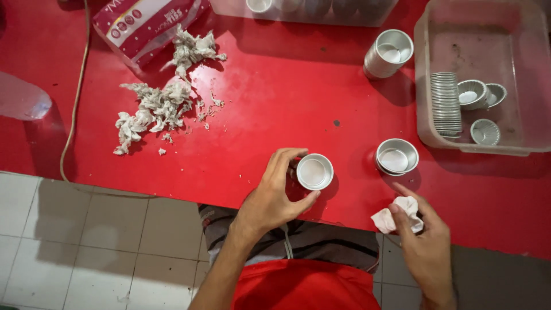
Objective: Cleaning small metal baking cups with a tissue and organizing them on a table
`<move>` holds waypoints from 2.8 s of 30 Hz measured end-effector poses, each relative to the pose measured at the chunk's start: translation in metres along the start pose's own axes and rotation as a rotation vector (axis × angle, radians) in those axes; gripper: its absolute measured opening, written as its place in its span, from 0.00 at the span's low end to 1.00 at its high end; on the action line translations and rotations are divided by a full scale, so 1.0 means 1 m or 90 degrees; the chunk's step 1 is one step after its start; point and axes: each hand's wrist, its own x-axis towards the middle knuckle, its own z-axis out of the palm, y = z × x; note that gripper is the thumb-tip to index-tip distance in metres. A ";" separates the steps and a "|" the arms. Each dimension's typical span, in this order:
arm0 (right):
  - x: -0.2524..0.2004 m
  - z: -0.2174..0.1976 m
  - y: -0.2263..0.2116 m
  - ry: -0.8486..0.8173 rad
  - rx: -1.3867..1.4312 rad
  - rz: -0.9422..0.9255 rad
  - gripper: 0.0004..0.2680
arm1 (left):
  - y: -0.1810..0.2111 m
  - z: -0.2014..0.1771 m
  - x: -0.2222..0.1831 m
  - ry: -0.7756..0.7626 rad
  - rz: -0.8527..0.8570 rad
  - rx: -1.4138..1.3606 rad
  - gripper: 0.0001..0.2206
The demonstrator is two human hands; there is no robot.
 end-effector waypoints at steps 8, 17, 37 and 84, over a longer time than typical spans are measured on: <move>0.001 0.017 0.007 -0.003 0.089 -0.065 0.19 | 0.001 -0.001 -0.003 0.048 -0.015 -0.004 0.29; 0.006 0.031 0.023 0.048 0.194 -0.153 0.16 | 0.005 -0.003 -0.006 0.064 0.031 -0.016 0.27; -0.001 0.053 0.006 0.021 0.167 -0.202 0.07 | -0.055 -0.009 -0.019 0.178 -0.108 -0.822 0.33; 0.015 0.064 -0.036 0.028 0.083 -0.303 0.06 | -0.059 0.027 -0.009 -0.078 -0.321 -1.035 0.32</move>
